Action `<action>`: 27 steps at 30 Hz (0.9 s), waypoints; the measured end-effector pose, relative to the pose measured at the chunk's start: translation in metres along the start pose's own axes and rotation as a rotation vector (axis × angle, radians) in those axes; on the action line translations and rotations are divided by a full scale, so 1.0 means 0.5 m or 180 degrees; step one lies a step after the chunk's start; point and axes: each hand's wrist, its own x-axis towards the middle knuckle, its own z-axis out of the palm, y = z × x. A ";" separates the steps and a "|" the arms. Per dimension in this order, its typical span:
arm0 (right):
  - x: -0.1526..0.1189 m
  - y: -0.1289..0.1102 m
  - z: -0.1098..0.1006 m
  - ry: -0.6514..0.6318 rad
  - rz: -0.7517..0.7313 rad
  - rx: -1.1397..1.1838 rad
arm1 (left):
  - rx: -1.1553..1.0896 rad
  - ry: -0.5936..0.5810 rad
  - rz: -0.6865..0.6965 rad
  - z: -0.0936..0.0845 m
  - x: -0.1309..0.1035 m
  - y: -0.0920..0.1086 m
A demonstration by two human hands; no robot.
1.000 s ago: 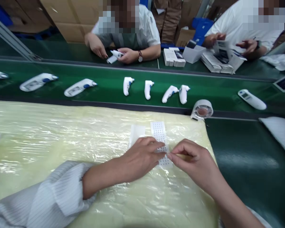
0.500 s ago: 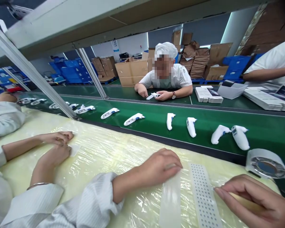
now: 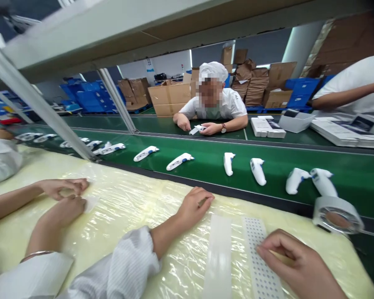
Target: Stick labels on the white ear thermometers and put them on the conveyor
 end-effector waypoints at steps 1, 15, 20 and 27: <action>0.005 -0.003 -0.002 -0.0009 0.0023 0.0068 | 0.0008 -0.0018 0.0019 0.001 0.000 -0.002; 0.021 -0.006 -0.010 -0.0362 0.0329 0.0751 | 0.0256 -0.0912 0.0514 -0.015 0.010 0.009; 0.031 -0.004 -0.023 -0.0094 0.0195 0.0833 | 0.0663 -0.2107 0.0469 -0.041 0.004 0.033; 0.038 -0.007 -0.022 -0.0034 -0.0169 0.0903 | 0.0944 -0.2662 0.0186 -0.055 -0.035 0.061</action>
